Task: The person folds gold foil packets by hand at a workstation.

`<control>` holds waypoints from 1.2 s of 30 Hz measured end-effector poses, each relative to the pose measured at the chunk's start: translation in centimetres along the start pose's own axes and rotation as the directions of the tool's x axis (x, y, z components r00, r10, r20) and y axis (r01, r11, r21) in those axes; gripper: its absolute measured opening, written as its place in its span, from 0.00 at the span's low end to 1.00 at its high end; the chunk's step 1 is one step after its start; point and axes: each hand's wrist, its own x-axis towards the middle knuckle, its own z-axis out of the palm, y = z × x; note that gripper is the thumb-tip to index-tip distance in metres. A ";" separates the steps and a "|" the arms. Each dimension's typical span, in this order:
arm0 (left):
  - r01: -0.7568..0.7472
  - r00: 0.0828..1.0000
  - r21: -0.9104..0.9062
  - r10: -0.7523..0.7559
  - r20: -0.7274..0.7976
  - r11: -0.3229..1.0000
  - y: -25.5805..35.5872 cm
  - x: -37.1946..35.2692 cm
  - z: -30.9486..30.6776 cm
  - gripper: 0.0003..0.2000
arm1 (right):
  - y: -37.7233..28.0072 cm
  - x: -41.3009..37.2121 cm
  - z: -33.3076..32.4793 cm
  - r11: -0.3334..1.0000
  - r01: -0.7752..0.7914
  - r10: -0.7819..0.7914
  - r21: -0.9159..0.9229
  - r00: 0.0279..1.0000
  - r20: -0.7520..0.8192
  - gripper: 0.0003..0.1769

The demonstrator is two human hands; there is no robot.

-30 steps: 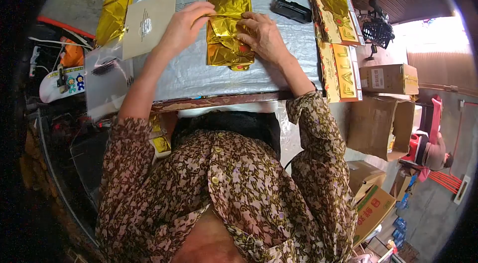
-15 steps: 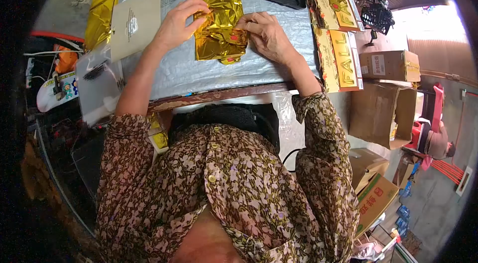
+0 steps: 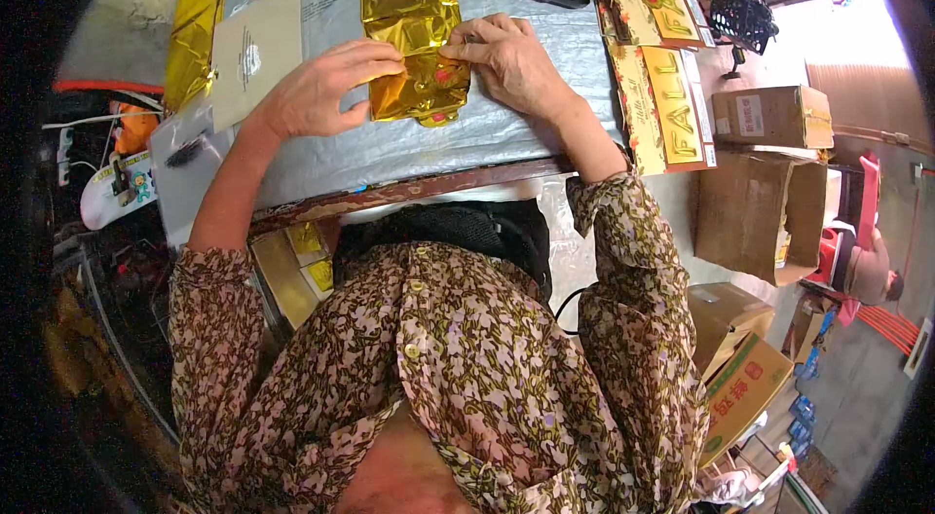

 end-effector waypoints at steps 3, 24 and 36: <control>0.035 0.999 0.032 -0.036 0.035 0.999 0.2 0.3 0.1 0.29 | -0.3 -0.1 -0.1 0.999 0.007 -0.007 -0.032 1.000 -0.008 0.31; 0.270 0.864 -0.247 -0.347 -0.365 0.931 1.5 -0.6 3.6 0.17 | -0.2 0.0 0.3 0.989 -0.088 0.096 0.122 0.994 -0.058 0.16; 0.380 0.800 -0.292 -0.470 -0.373 0.878 0.9 -1.7 3.8 0.11 | -0.8 0.5 0.4 0.978 -0.145 0.161 0.148 0.981 -0.104 0.14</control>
